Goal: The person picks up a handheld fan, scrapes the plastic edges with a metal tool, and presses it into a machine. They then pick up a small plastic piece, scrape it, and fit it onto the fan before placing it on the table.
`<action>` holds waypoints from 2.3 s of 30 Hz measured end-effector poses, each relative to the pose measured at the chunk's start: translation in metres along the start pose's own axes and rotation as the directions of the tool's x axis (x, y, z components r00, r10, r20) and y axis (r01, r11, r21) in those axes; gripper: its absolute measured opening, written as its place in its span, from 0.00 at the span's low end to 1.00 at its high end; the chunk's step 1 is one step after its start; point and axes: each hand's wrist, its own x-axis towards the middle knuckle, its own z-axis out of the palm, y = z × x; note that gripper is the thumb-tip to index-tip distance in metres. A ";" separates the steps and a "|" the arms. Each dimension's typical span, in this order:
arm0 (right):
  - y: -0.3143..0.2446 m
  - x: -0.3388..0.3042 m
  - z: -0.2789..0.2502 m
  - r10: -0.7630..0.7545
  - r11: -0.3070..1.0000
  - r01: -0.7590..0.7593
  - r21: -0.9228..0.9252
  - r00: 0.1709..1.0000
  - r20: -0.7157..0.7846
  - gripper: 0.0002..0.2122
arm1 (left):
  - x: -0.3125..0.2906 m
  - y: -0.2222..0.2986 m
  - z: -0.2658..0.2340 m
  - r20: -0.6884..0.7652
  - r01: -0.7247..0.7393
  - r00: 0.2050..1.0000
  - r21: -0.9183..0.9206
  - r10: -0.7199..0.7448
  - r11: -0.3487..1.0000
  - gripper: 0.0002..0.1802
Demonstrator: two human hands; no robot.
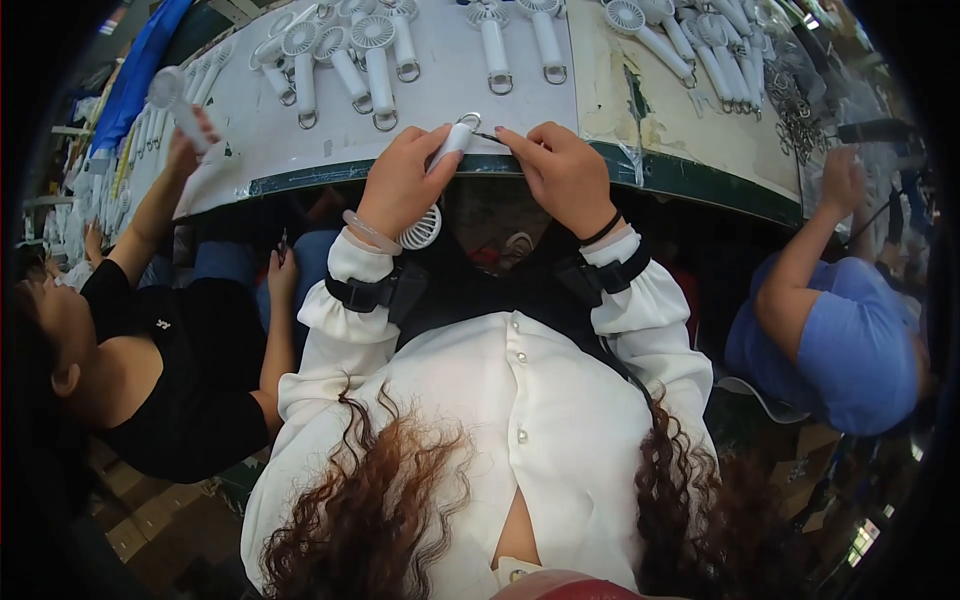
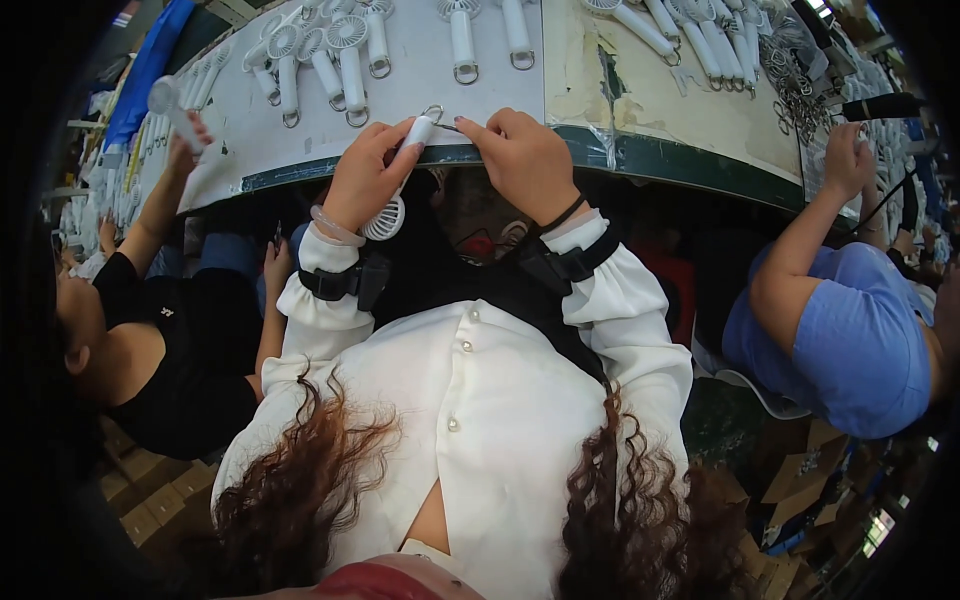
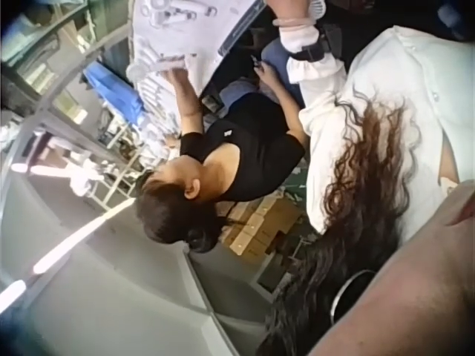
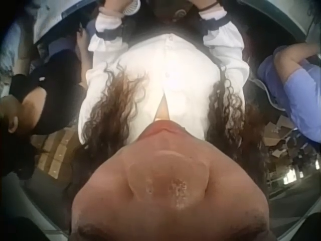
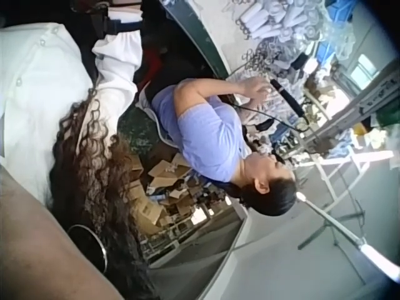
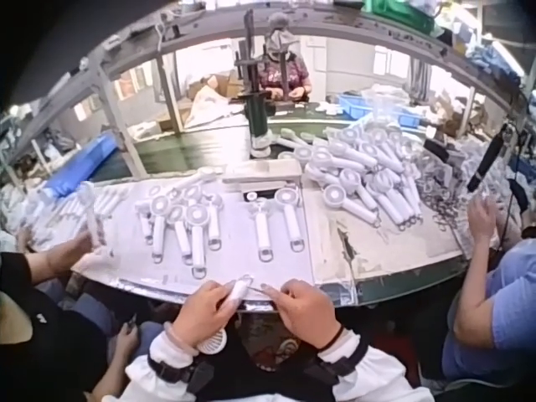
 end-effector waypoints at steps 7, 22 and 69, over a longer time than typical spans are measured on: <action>-0.005 0.008 -0.018 -0.028 1.000 0.028 0.006 0.997 -0.076 0.12 | -0.006 -0.006 0.008 0.077 0.093 0.995 -0.454 -0.065 0.886 0.19; 0.004 -0.002 -0.049 -0.089 0.995 0.089 -0.041 0.996 -0.012 0.10 | -0.017 -0.003 0.010 0.097 0.021 0.994 -0.577 0.044 0.816 0.22; -0.012 0.018 -0.034 0.240 0.651 -0.254 0.715 0.963 0.124 0.08 | -0.021 0.006 0.006 0.181 -0.013 0.955 -0.769 0.237 0.639 0.24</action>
